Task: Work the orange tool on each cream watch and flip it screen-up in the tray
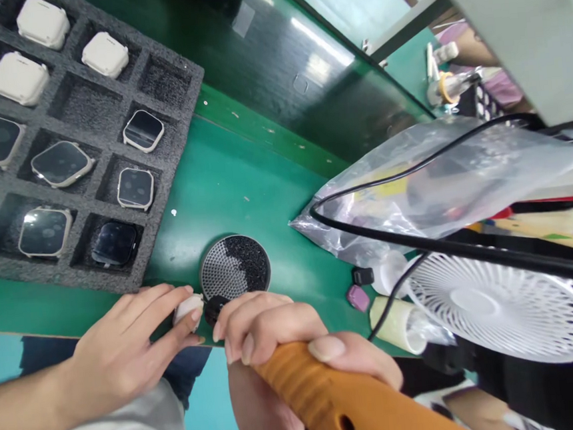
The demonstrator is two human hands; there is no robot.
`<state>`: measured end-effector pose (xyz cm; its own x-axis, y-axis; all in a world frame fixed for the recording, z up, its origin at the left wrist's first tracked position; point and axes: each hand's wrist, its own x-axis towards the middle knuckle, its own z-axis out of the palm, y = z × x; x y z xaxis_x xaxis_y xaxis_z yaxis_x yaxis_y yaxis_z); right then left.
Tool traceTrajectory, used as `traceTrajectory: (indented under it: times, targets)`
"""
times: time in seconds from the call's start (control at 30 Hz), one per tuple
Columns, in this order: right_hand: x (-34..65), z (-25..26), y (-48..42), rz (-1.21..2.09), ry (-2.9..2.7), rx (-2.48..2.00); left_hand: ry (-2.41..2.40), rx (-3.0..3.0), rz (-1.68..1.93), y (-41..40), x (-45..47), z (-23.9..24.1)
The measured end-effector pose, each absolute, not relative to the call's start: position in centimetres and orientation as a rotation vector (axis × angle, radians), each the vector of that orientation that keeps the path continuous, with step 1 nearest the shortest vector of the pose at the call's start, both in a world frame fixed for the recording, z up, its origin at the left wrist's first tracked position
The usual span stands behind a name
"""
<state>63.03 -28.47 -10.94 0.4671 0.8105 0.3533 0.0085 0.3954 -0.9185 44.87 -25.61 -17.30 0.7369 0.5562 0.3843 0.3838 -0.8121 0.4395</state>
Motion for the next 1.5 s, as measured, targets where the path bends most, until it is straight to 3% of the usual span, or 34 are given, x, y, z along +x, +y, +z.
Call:
traceTrajectory:
  times: [0.4,0.83,1.0,1.2,1.33,1.5]
  targets:
    - [65.6,-12.0,-30.2,0.762,-1.076,-1.102,0.727,2.579,0.792,-25.4,45.1,-16.9]
    - [61.3,-9.4,-27.9,0.691,-0.923,-1.168,0.774,2.548,0.728,-25.4,44.9,-17.1]
    - [62.9,-10.3,-28.0,0.746,-0.894,-0.994,0.780,2.543,0.666,-25.3,44.9,-17.0]
    - [64.2,-10.6,-27.8,0.583,-0.886,-0.902,0.728,2.574,0.677,-25.2,44.3,-14.4]
    - [64.9,-11.3,-27.5,0.620,-0.935,-0.779,0.740,2.678,0.845,-19.7,43.3,-11.2]
    - [65.1,-11.7,-27.2,0.640,-0.921,-0.744,1.027,2.671,0.915,-6.5,41.6,-10.6]
